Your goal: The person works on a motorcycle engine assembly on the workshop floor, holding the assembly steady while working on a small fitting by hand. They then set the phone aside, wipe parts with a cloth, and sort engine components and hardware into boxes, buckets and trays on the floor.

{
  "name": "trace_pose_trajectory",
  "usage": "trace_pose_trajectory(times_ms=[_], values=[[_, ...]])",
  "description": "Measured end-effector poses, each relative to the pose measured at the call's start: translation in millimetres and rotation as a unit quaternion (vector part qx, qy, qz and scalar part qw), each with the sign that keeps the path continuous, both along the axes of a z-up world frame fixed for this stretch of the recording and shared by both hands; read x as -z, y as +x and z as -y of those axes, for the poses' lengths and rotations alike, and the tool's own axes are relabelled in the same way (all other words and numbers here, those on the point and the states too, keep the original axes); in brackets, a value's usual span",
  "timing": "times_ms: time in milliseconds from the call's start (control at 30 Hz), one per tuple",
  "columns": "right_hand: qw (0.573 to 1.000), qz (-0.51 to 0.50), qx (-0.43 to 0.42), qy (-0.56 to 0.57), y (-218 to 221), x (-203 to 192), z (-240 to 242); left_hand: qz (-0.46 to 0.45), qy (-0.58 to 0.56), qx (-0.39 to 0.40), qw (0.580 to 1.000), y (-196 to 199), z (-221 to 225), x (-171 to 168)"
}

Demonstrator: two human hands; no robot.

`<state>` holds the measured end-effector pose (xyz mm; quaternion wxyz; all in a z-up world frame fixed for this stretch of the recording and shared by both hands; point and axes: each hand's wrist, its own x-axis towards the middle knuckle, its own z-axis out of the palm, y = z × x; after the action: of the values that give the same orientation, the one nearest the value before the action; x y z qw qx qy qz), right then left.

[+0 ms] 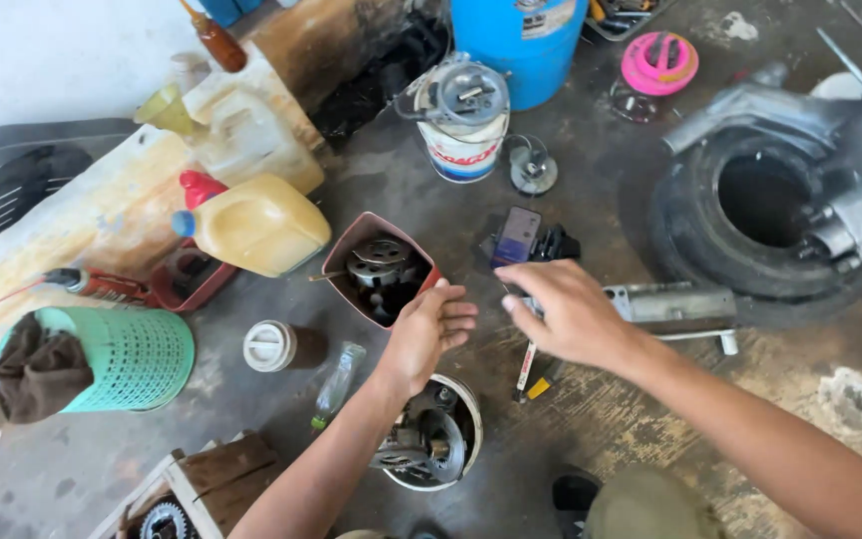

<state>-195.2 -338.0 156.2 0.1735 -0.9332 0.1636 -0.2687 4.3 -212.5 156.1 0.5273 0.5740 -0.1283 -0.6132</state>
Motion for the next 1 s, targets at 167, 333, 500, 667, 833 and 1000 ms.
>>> trace_pose_trajectory(times_ms=[167,333,500,667,833,1000], values=[[0.941,-0.050,0.160,0.293,26.2,-53.8,70.7,0.018,0.037,-0.054,0.998,26.8,24.1,11.3],[0.904,-0.080,0.213,0.361,66.0,-15.0,176.3,0.167,0.015,-0.045,0.985,55.4,86.9,40.6],[0.936,-0.243,0.227,0.114,115.3,33.0,283.8,0.499,0.101,0.020,0.860,108.1,192.2,127.3],[0.928,-0.230,0.262,0.132,142.4,133.3,369.8,0.540,0.117,-0.031,0.833,150.1,264.1,184.1],[0.915,-0.170,0.286,0.227,167.1,171.1,399.5,0.572,0.085,-0.063,0.813,174.1,297.8,180.7],[0.887,0.042,0.294,0.354,169.5,178.1,395.4,0.564,-0.003,-0.068,0.823,175.7,317.3,178.8]])
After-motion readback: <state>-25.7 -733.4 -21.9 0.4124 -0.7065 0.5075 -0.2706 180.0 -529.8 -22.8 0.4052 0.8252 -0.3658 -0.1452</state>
